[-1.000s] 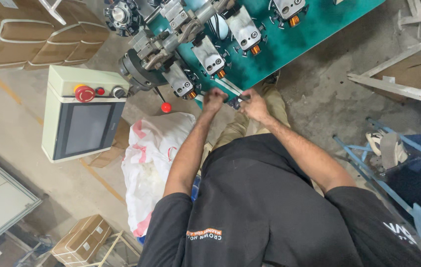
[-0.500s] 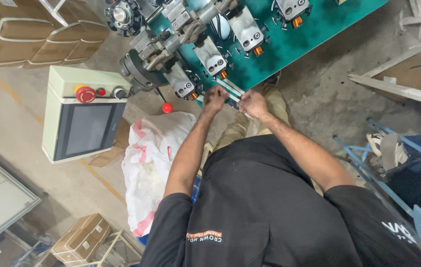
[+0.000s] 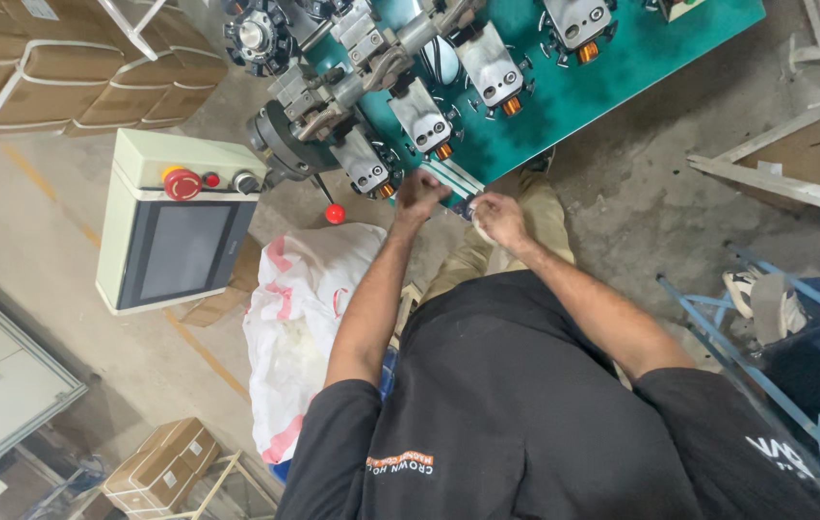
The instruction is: The person takes black round components from a blue bin and fits them one at a time into the stations of a multi-head machine, then pulls the machine lever to press them. Later the person wraps finished round items in plastic wrap and stacks them on a cardboard sheet beside the bin.
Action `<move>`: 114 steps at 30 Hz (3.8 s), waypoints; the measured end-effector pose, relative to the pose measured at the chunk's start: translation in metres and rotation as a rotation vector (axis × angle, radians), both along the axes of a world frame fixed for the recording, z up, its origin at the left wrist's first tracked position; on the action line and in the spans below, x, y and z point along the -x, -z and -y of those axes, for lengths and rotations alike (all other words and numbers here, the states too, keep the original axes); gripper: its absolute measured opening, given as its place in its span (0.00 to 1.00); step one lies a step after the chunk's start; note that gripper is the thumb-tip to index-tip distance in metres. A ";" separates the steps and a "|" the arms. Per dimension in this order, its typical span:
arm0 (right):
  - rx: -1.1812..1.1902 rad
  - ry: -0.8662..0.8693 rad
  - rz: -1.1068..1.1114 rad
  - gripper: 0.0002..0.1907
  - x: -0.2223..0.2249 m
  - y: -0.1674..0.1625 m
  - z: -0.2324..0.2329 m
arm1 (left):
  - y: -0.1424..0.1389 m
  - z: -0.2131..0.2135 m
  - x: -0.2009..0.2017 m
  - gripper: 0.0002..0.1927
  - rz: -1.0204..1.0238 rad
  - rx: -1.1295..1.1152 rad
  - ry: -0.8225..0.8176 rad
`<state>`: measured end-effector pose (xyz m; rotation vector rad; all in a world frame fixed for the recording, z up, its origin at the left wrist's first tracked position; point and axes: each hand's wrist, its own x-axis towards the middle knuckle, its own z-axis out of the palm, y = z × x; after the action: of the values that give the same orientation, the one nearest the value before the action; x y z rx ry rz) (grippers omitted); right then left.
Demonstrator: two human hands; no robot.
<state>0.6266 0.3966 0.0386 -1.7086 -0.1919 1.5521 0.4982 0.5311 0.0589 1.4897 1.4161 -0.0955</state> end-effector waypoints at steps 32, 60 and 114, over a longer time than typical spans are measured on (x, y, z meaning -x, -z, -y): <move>-0.055 -0.202 0.165 0.15 0.013 -0.021 -0.014 | 0.004 0.016 0.021 0.11 0.027 -0.152 0.064; 0.133 -0.106 -0.149 0.05 0.033 0.002 -0.027 | 0.001 -0.009 0.039 0.09 -0.249 -0.537 -0.106; -0.143 -0.966 0.684 0.10 -0.075 -0.093 -0.086 | -0.371 0.053 0.053 0.43 1.349 0.200 1.166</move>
<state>0.7015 0.4826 0.1318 -2.0870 -1.6240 1.4041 0.4447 0.4782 0.4295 1.4799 -0.5647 0.0590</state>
